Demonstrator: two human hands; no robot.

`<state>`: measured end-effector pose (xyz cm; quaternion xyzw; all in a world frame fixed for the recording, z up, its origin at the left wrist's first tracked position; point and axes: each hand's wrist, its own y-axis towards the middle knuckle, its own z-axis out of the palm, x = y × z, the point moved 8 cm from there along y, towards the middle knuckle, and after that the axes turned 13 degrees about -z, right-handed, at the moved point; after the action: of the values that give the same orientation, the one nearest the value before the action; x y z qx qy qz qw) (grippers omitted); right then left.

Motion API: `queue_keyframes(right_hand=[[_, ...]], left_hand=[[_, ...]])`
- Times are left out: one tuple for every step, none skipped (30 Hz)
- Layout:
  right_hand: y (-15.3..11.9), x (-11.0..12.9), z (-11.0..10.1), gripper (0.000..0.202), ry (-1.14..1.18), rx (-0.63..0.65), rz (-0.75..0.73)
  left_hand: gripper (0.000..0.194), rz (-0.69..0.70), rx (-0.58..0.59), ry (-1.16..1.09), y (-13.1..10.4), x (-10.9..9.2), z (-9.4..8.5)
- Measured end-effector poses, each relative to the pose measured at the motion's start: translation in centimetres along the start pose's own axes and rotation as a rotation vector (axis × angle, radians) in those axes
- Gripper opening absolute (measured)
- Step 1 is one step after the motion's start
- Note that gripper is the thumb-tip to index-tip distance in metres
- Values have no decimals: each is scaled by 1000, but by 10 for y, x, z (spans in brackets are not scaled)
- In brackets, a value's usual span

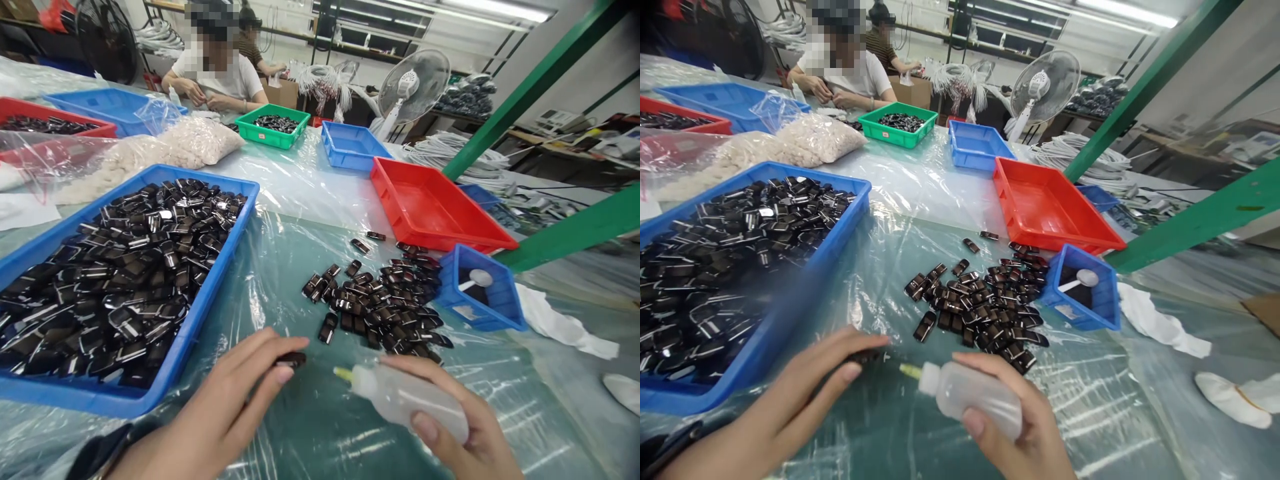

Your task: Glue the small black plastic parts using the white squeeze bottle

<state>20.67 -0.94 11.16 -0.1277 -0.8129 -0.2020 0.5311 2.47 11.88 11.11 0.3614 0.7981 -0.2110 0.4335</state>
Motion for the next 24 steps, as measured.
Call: queue_keyframes(right_hand=[[0,-2,0,31,-2,18,-8],[1,-3,2,33,-5,41,-27],[2,-4,5,35,-11,64,-50],[4,-6,8,35,-23,84,-74],[6,-9,12,34,-43,97,-94],[8,-12,15,32,-74,99,-105],[10,-15,19,29,-113,97,-113],[12,-18,22,28,-160,93,-123],[14,-18,23,30,-222,76,-145],[15,-17,22,33,-291,33,-182],[14,-12,18,37,-359,-34,-229],[11,-6,13,39,-418,-117,-284],[6,2,8,37,-460,-206,-338],[1,10,7,31,-490,-251,-395],[-3,18,13,23,-510,-236,-451],[-6,24,23,17,-524,-176,-496],[-9,31,45,17,-579,-5,-570],[-10,34,62,14,-605,91,-602],[-10,36,76,11,-630,144,-615],[-8,37,90,16,-662,182,-626],[-4,37,101,23,-699,199,-621],[1,35,110,29,-736,206,-610],[7,33,117,28,-771,215,-600],[13,31,122,22,-803,225,-592]], left_hand=[[27,-70,-7,-53,3,5,-1],[28,-139,2,-103,6,10,0],[31,-204,13,-156,8,14,1],[35,-267,24,-213,10,18,2],[39,-325,32,-271,12,21,4],[42,-377,29,-324,13,25,5],[44,-421,19,-367,14,27,5],[45,-452,4,-393,15,29,4],[45,-467,-9,-403,15,30,4],[45,-466,-18,-403,16,30,3],[45,-449,-30,-399,17,29,2],[45,-426,-38,-394,17,27,1],[45,-403,-44,-389,17,26,1],[45,-385,-50,-385,16,25,0],[45,-372,-56,-382,16,25,0],[45,-357,-65,-376,15,26,0],[44,-342,-75,-369,14,26,-1],[43,-327,-85,-360,14,27,-1],[41,-312,-94,-350,13,28,-2],[38,-296,-102,-338,13,28,-3],[36,-279,-109,-326,12,28,-4],[34,-262,-115,-312,12,28,-4],[32,-243,-123,-298,12,27,-5],[31,-222,-128,-284,12,26,-6]])
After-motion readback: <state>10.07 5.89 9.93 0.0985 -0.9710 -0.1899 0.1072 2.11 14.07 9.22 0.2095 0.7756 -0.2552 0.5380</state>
